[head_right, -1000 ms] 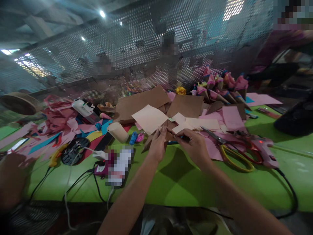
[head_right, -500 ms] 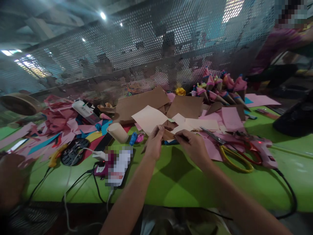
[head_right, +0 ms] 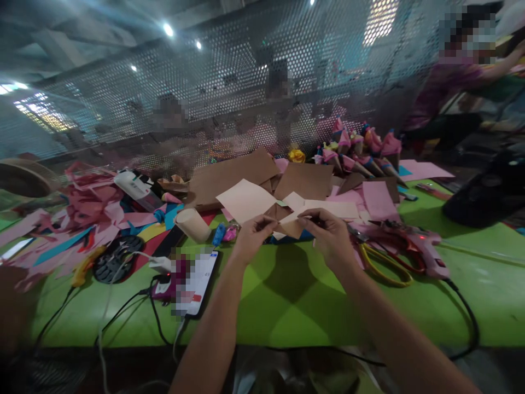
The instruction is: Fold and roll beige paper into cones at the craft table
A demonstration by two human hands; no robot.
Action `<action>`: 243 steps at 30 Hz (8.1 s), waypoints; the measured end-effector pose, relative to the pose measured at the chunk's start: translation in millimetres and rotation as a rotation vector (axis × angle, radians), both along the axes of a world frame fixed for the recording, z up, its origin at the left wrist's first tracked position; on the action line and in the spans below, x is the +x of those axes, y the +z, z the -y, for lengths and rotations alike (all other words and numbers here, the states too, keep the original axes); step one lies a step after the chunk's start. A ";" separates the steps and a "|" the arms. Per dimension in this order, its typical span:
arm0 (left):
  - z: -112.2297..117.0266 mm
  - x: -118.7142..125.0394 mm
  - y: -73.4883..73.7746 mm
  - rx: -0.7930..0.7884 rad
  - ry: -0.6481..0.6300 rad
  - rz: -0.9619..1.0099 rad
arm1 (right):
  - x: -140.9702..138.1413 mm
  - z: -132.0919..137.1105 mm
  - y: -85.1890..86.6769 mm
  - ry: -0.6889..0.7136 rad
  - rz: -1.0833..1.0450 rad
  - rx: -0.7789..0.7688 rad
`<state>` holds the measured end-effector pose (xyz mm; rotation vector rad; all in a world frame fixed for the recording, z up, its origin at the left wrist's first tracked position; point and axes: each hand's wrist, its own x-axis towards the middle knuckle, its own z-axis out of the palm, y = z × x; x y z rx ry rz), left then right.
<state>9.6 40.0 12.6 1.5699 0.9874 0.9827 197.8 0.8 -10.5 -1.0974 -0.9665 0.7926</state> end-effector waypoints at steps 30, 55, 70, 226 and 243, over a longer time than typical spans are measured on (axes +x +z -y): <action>21.5 9.8 23.5 -0.003 -0.025 -0.033 | -4.8 6.7 15.1 0.225 -0.087 -0.063; 11.1 11.7 5.3 -0.079 0.055 0.147 | -0.9 1.8 7.1 0.044 -0.042 -0.042; 7.4 9.4 7.6 -0.159 0.099 0.323 | -2.4 1.1 11.6 -0.016 -0.084 0.021; 14.8 22.6 -15.8 0.366 0.039 -0.403 | 16.4 -14.2 9.7 0.259 0.096 -0.101; 14.5 22.1 -20.1 0.302 0.080 -0.314 | 15.7 -17.8 6.6 0.236 0.076 -0.109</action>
